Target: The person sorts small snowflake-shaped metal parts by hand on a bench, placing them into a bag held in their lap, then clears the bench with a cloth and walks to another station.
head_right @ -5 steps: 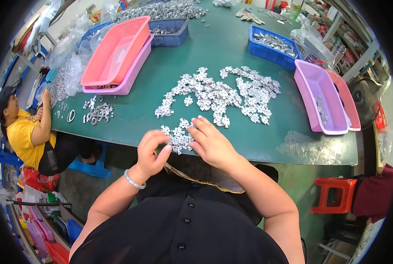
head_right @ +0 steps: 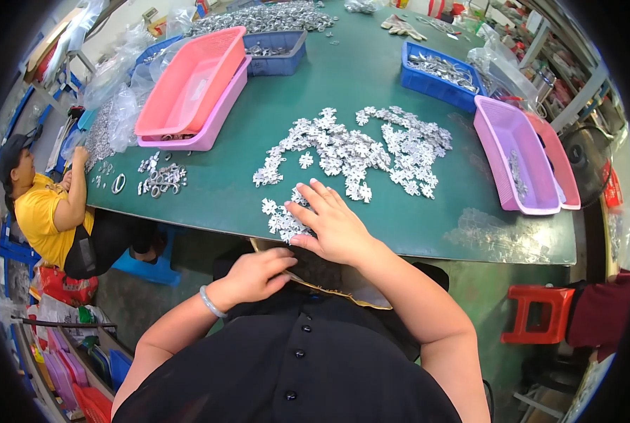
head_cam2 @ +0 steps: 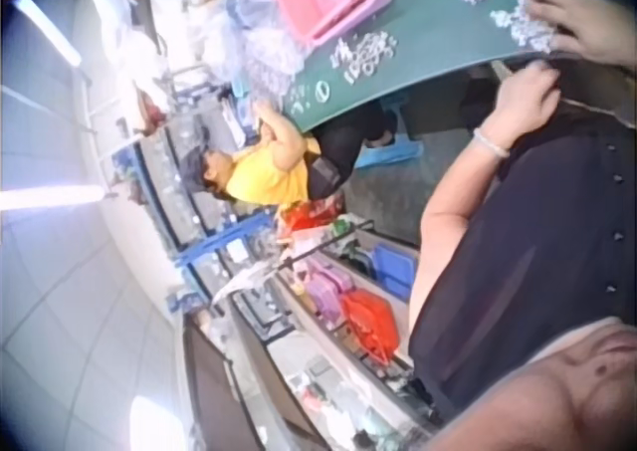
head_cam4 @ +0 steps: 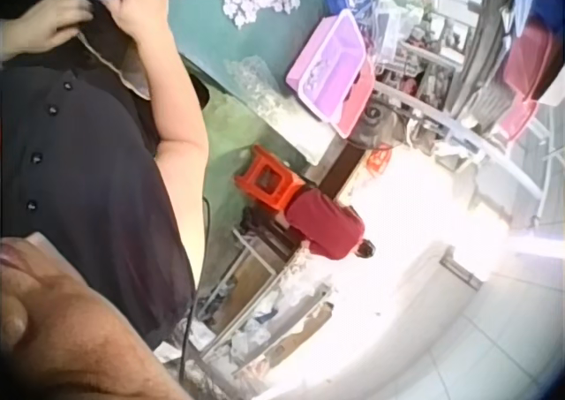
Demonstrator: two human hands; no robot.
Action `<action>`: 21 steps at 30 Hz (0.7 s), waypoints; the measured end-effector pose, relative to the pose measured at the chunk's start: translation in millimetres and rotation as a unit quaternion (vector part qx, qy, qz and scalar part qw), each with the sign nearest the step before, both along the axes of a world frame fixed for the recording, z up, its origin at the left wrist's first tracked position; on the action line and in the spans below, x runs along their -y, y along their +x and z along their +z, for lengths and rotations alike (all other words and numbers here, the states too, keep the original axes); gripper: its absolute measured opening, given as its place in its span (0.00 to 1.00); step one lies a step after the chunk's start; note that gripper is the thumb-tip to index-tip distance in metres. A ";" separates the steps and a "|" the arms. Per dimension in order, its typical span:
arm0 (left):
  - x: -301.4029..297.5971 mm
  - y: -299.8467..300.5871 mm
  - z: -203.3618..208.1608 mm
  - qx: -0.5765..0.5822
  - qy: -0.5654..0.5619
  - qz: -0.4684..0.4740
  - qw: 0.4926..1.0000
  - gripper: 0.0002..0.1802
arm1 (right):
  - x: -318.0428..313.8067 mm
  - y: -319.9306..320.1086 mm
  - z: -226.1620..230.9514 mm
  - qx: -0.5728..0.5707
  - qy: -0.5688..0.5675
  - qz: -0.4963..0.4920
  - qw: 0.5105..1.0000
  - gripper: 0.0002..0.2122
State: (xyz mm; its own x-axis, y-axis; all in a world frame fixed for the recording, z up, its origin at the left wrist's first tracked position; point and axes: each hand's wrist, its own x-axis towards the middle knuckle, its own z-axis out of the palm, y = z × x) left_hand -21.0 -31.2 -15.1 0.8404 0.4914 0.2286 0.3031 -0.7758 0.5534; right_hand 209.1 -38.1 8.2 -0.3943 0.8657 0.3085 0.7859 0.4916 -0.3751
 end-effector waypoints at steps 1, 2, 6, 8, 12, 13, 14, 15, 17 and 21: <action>2.5 -1.4 -1.6 -0.096 -0.020 -0.012 0.995 0.24 | -1.5 -1.2 1.2 0.007 0.002 0.002 1.000 0.26; 5.9 -2.3 -3.5 -0.155 -0.036 -0.017 0.987 0.28 | -2.0 -2.4 2.2 0.016 -0.003 -0.001 1.000 0.26; 7.0 -12.3 -30.3 -0.214 -0.026 -0.011 0.976 0.15 | -2.5 -10.2 1.5 0.025 -0.013 -0.004 1.000 0.26; 6.3 -17.3 -41.9 -0.205 -0.031 -0.015 0.978 0.08 | 1.4 -12.6 0.9 0.023 -0.014 -0.007 1.000 0.26; 6.3 -26.6 -49.6 -0.153 -0.039 0.000 0.988 0.03 | 12.1 -18.6 -0.9 0.018 -0.018 -0.011 1.000 0.25; 6.6 -28.4 -49.1 -0.150 -0.045 0.004 0.988 0.03 | 15.7 -20.1 -0.7 0.019 -0.025 -0.011 0.999 0.24; 7.3 -30.0 -48.1 -0.144 -0.048 0.010 0.988 0.03 | 19.6 -21.7 -0.2 0.020 -0.031 -0.011 0.999 0.24; 8.2 -30.3 -48.6 -0.132 -0.046 0.011 0.990 0.03 | 24.6 -23.7 0.9 0.013 -0.026 -0.008 1.000 0.23; 10.7 -33.3 -50.6 -0.118 -0.041 0.014 0.992 0.03 | 33.8 -28.6 3.3 -0.003 -0.011 -0.002 1.000 0.20; 15.8 -38.4 -50.7 -0.116 -0.043 0.015 0.992 0.03 | 48.0 -31.4 -0.4 -0.025 0.011 0.045 0.999 0.14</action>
State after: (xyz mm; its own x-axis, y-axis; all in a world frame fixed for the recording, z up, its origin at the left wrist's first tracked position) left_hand -59.4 -47.0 -65.7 0.8502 0.5263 -0.0134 0.4526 -0.7177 0.5293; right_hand 177.7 -86.2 7.8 -0.4528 0.8206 0.3485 0.7188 0.5673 -0.4018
